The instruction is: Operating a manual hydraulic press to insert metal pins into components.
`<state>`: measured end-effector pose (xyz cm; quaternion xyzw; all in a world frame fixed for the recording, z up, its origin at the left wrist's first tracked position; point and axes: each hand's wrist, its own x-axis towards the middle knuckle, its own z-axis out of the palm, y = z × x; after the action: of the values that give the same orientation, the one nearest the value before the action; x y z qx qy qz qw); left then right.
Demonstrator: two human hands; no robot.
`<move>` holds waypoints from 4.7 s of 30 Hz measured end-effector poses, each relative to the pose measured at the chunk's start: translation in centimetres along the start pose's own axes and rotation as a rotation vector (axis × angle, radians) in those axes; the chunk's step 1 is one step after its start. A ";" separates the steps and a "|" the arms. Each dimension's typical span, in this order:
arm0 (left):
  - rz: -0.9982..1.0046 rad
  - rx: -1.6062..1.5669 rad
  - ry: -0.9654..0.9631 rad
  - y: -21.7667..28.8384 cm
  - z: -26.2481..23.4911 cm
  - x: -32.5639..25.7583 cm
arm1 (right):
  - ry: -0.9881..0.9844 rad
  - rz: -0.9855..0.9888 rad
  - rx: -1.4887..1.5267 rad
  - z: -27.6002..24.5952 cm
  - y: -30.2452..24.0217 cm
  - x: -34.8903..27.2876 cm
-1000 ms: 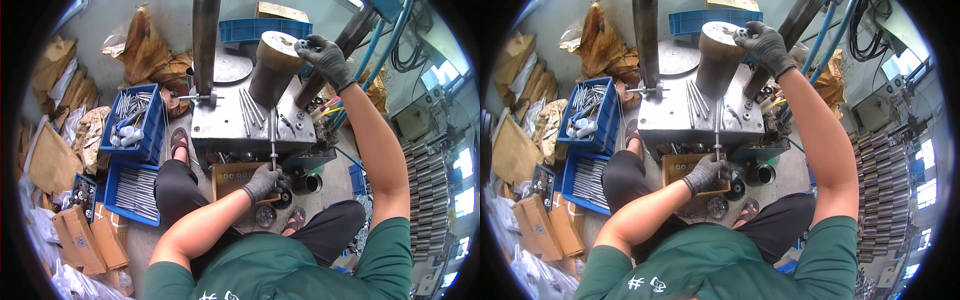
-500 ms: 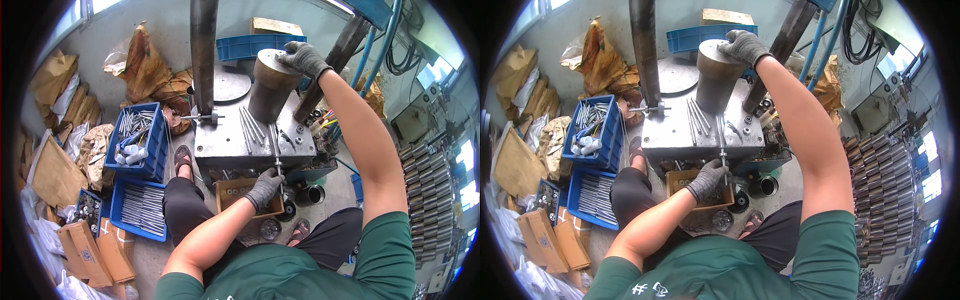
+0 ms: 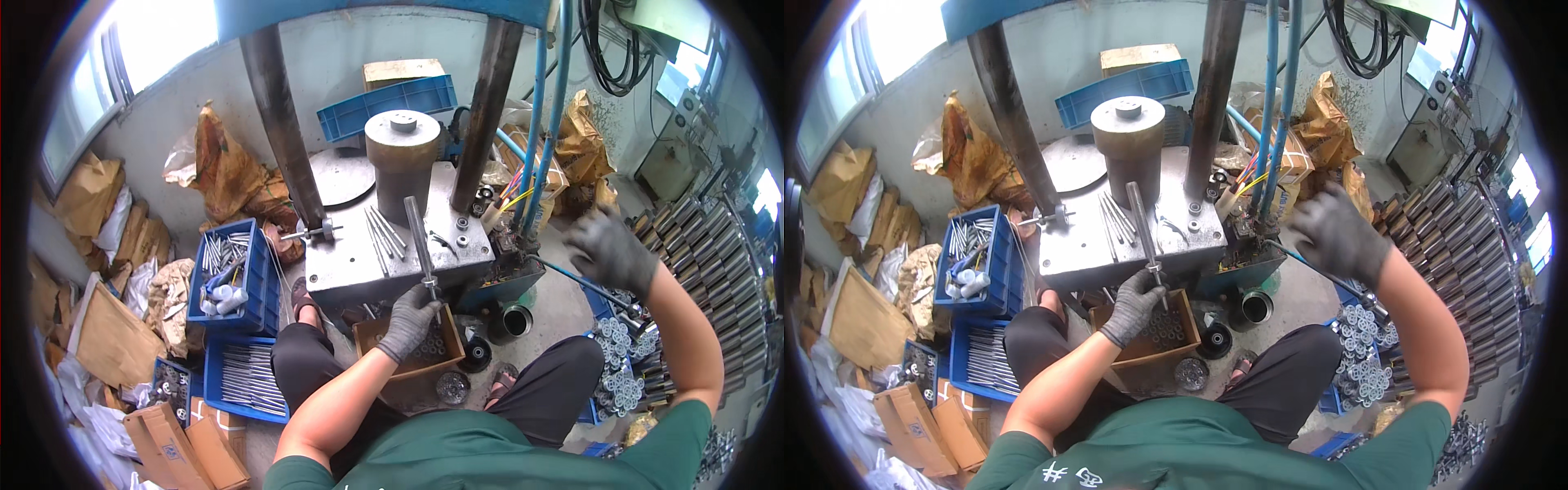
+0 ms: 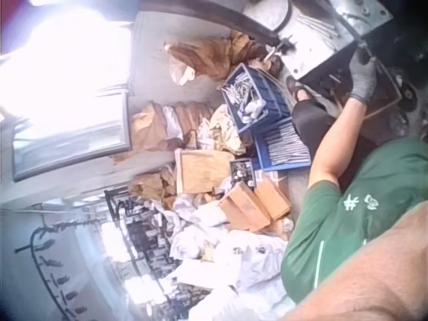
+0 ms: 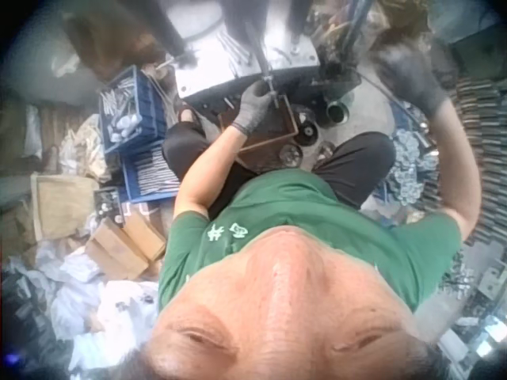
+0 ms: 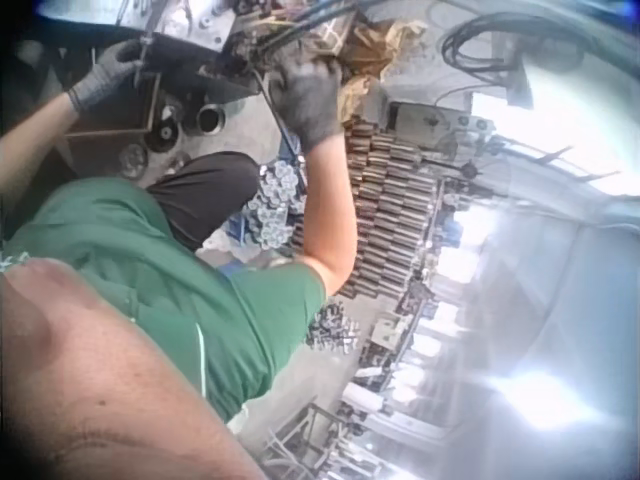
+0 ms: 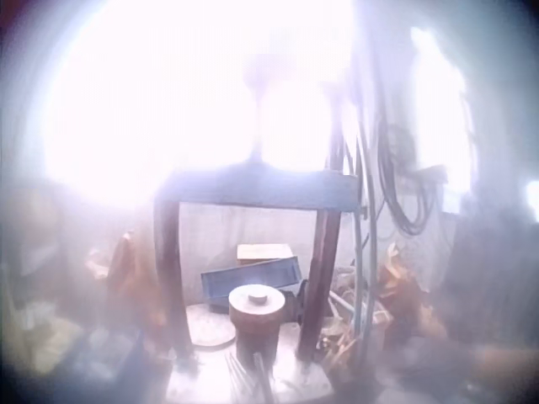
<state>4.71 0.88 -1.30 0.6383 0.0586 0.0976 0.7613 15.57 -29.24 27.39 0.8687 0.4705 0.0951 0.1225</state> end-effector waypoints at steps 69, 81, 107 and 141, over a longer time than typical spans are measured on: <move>0.497 0.931 0.344 29.3 -3.1 27.2 | 0.135 0.543 0.455 8.4 -9.4 -14.9; 0.544 0.948 0.444 27.2 -3.1 27.3 | 0.132 0.590 0.465 7.9 -9.2 -14.7; 0.489 0.531 0.191 24.0 -4.1 28.2 | 0.829 0.496 0.312 2.3 8.5 3.1; 0.490 0.527 0.303 24.0 -4.9 28.5 | 0.018 0.374 0.449 6.9 -6.5 -13.7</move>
<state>29.62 15.97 22.41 0.7855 0.0393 0.3510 0.5082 4.96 -38.17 18.21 0.9447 0.3128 0.0175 -0.0966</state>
